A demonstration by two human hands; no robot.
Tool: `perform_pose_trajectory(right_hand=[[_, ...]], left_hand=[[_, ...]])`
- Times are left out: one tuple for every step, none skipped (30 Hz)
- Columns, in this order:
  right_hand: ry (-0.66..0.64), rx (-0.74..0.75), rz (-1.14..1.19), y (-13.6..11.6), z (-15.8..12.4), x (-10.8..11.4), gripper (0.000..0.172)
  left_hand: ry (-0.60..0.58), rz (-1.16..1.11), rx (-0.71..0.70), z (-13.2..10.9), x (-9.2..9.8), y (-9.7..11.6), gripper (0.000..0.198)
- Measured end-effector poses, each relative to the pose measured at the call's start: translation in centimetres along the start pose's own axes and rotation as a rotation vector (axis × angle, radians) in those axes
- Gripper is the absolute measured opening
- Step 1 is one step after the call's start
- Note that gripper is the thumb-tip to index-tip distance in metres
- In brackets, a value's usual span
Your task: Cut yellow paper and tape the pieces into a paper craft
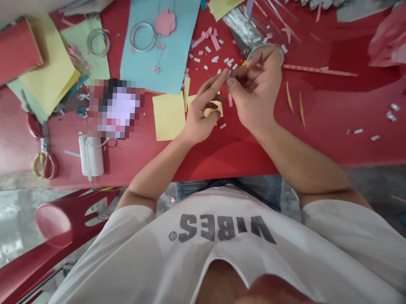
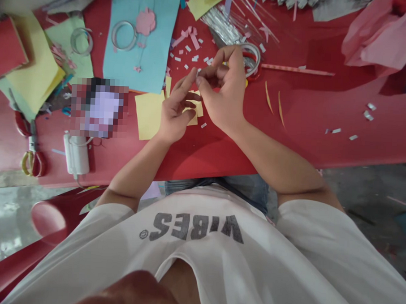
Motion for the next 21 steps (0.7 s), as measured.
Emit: perform_pose_trajectory(right_hand=[[-0.002, 0.01, 0.005, 0.2, 0.1, 0.0, 0.052], [-0.006, 0.025, 0.012, 0.4, 0.2, 0.0, 0.052], [-0.014, 0.038, 0.018, 0.6, 0.2, 0.1, 0.053], [-0.02, 0.043, 0.021, 0.8, 0.3, 0.1, 0.055], [-0.024, 0.042, 0.02, 1.0, 0.4, 0.2, 0.057], [-0.025, 0.039, 0.019, 1.2, 0.5, 0.2, 0.059], [-0.021, 0.04, 0.02, 1.3, 0.5, 0.2, 0.06], [-0.013, 0.044, 0.023, 1.3, 0.6, 0.2, 0.06], [-0.005, 0.052, 0.028, 1.3, 0.6, 0.2, 0.06], [0.002, 0.06, 0.033, 1.2, 0.6, 0.2, 0.059], [0.007, 0.066, 0.035, 1.0, 0.6, 0.1, 0.058], [0.011, 0.067, 0.031, 0.8, 0.5, 0.0, 0.057], [0.015, 0.064, 0.02, 0.5, 0.5, -0.1, 0.055], [0.017, 0.058, 0.003, 0.2, 0.4, -0.2, 0.054], [0.02, 0.05, -0.017, -0.1, 0.4, -0.2, 0.053], [0.022, 0.041, -0.038, -0.3, 0.3, -0.3, 0.052], [0.022, 0.032, -0.055, -0.5, 0.3, -0.4, 0.051], [0.021, 0.028, -0.063, -0.5, 0.2, -0.4, 0.051], [0.02, 0.031, -0.062, -0.4, 0.2, -0.4, 0.051], [0.019, 0.042, -0.052, -0.3, 0.3, -0.4, 0.052], [0.017, 0.054, -0.037, -0.1, 0.3, -0.4, 0.052]], left_hand=[[0.008, -0.047, 0.022, 0.1, -0.1, 0.1, 0.074], [0.019, -0.088, 0.043, 0.1, -0.1, 0.1, 0.072], [0.028, -0.123, 0.062, 0.2, -0.1, 0.0, 0.071], [0.033, -0.149, 0.079, 0.3, -0.1, -0.1, 0.07], [0.034, -0.165, 0.092, 0.4, -0.1, -0.1, 0.069], [0.032, -0.17, 0.099, 0.4, -0.1, -0.2, 0.069], [0.029, -0.164, 0.101, 0.4, 0.0, -0.2, 0.069], [0.027, -0.15, 0.099, 0.3, 0.0, -0.2, 0.069], [0.027, -0.131, 0.095, 0.3, 0.0, -0.1, 0.068], [0.029, -0.11, 0.087, 0.2, 0.1, -0.1, 0.068], [0.027, -0.09, 0.076, 0.2, 0.1, 0.0, 0.069], [0.024, -0.071, 0.062, 0.1, 0.2, 0.0, 0.069], [0.018, -0.054, 0.049, 0.1, 0.2, 0.0, 0.07], [0.013, -0.039, 0.039, 0.1, 0.2, 0.0, 0.071], [0.009, -0.028, 0.035, 0.1, 0.3, -0.1, 0.072], [0.009, -0.022, 0.037, 0.1, 0.2, -0.2, 0.073], [0.01, -0.023, 0.042, 0.1, 0.2, -0.3, 0.073], [0.01, -0.034, 0.047, 0.2, 0.2, -0.5, 0.073], [0.009, -0.055, 0.049, 0.2, 0.1, -0.6, 0.073], [0.008, -0.084, 0.051, 0.3, 0.1, -0.7, 0.072], [0.006, -0.118, 0.055, 0.4, 0.1, -0.8, 0.071]])
Point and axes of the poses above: each hand's wrist, its own z-axis towards the middle knuckle, its own x-axis out of the back of the hand, y = z × x, the point moved 1 cm from there along z, towards the middle knuckle, and after that the axes turned 7 degrees about -y, right-handed, at the moved point
